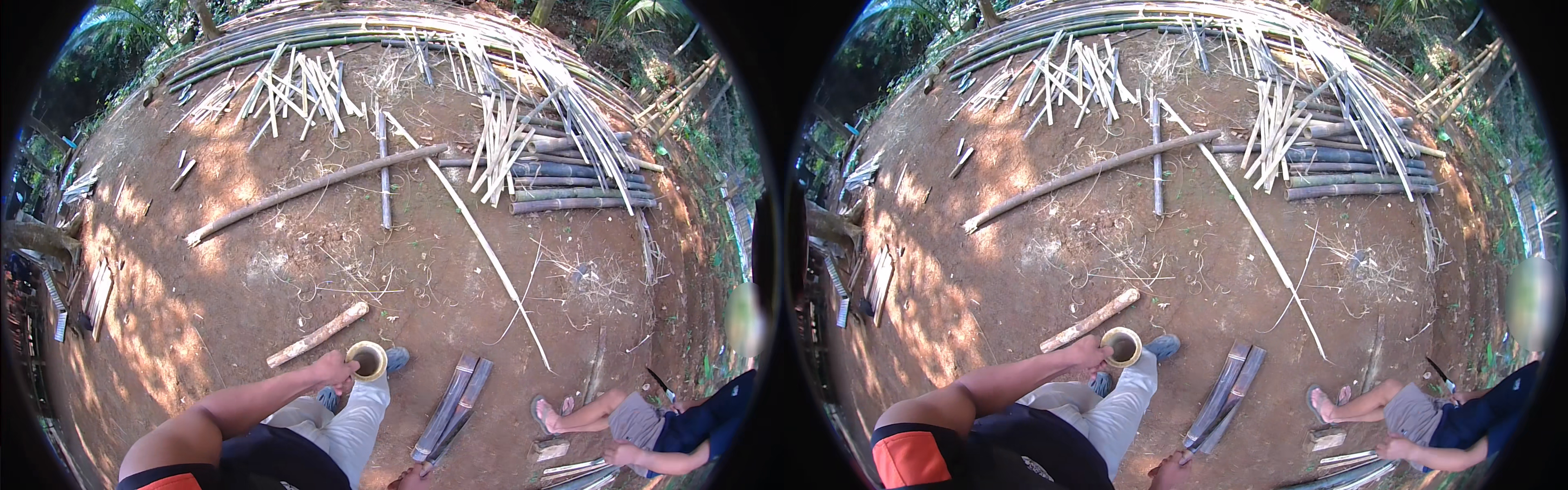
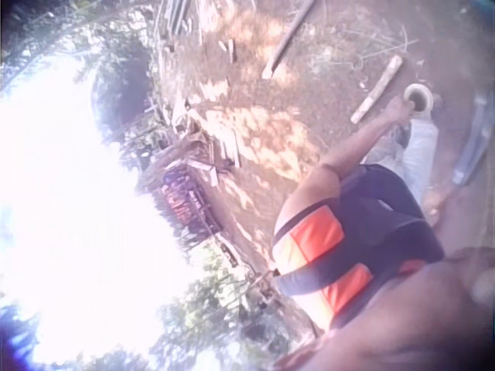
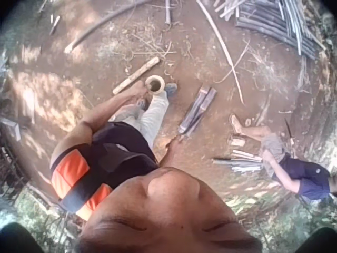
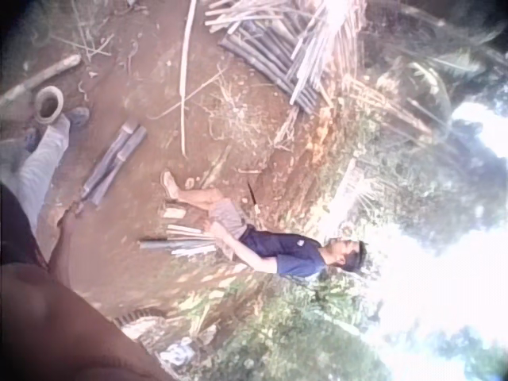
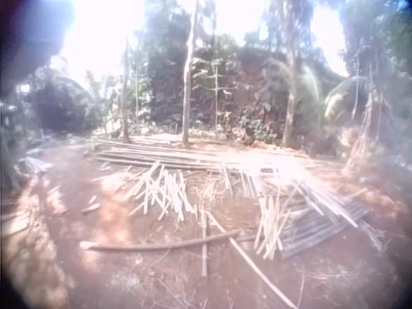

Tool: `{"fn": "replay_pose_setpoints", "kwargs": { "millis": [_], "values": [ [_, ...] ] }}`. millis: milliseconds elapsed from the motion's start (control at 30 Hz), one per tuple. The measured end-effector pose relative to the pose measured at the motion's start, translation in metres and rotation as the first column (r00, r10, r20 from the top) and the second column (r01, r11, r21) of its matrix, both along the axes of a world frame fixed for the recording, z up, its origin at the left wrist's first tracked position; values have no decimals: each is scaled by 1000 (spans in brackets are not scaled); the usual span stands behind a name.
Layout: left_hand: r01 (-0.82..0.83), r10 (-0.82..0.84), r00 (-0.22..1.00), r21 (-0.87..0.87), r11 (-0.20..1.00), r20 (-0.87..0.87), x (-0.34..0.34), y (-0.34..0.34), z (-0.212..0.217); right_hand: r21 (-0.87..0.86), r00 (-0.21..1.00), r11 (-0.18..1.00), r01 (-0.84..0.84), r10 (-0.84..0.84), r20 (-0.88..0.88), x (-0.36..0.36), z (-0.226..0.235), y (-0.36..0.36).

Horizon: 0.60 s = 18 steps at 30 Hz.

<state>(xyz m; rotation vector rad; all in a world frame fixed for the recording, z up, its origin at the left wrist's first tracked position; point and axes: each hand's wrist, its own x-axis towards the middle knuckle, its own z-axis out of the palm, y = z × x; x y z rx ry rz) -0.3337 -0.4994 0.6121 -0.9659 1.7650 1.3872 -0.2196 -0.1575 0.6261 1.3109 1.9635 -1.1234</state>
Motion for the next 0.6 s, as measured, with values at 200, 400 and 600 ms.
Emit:
{"fn": "replay_pose_setpoints", "kwargs": {
  "millis": [200, 400, 600],
  "values": [
    [99, -98, 994, -35, 994, 48, -81, -9, -19, -237, 944, 957, 168, -225, -240, -84, -116, -7],
    [10, -12, 999, -30, 1000, -44, -153, -12, 6, -303, 973, 951, 57, -121, -197, -186, -89, -25],
    [-259, 260, 965, 56, 964, -24, -244, -41, 23, -239, 977, 967, -86, 35, -209, -257, -87, -45]
  ]
}}
